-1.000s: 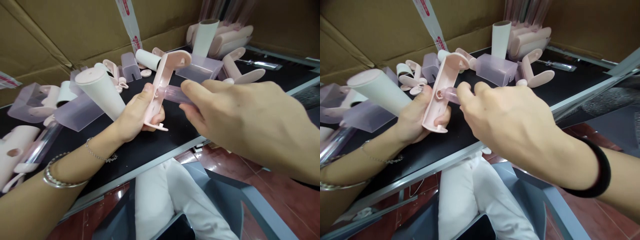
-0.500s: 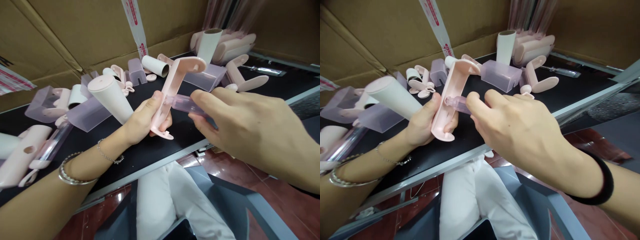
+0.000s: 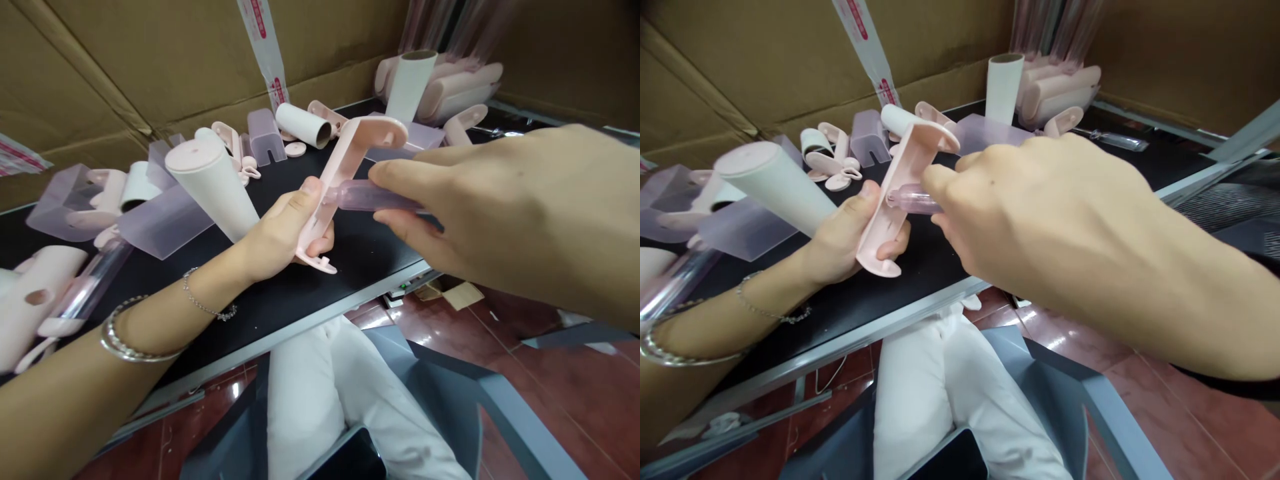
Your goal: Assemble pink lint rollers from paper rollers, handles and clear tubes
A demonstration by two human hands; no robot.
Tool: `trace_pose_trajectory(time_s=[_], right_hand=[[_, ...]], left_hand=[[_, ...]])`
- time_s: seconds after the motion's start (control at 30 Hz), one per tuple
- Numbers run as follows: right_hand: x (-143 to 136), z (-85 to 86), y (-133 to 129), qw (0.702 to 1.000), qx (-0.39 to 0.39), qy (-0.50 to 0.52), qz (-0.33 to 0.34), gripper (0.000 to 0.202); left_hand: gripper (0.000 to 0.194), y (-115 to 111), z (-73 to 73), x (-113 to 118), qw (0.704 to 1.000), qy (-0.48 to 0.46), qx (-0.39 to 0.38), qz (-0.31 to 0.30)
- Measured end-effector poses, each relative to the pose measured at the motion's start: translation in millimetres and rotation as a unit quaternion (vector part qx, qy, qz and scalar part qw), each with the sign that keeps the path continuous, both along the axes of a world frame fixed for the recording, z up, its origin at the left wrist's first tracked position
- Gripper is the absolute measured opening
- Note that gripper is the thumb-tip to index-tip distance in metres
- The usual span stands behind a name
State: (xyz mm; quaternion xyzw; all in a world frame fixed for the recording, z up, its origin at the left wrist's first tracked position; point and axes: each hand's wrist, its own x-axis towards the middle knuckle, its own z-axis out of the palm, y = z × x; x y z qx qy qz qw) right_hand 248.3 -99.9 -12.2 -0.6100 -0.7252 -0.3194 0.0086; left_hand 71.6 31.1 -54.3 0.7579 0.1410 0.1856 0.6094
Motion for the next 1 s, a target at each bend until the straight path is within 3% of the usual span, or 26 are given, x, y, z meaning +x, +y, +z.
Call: trace_pose_trajectory(time_s=[0.1,0.3,0.4,0.57,0.73,0.87,1.0], right_hand=[[-1,4.0,2,0.999,-0.023,0.015,-0.026,0.043],[-3,8.8,5,0.995,-0.038,0.088,-0.009,0.037],[-6,11.3,6,0.996,-0.066,0.046,-0.027,0.027],[-3,20.7,19,0.998,-0.064,0.008,-0.006,0.030],[8,28.6,39,0.992,-0.128,-0.003,0.004,0.037],[2,20.8,35,0.997,-0.061,0.015,0.037,0.025],[-8,5.9,29,0.991,-0.073,0.100,0.058,0.022]], left_hand=[[0.057,2,-1.3,0,1.000,0.006,-0.007,-0.005],[0.062,1,1.1,3,1.000,0.015,-0.005,0.013],[0.059,0,3.5,3,0.999,0.021,-0.011,0.022],[0.046,1,3.4,1,0.999,0.019,-0.044,0.012],[0.043,1,4.3,-1,0.999,0.034,-0.035,0.011],[0.044,-1,7.3,1,0.996,0.054,-0.052,0.040],[0.038,-5,10.3,3,0.993,0.037,-0.092,0.067]])
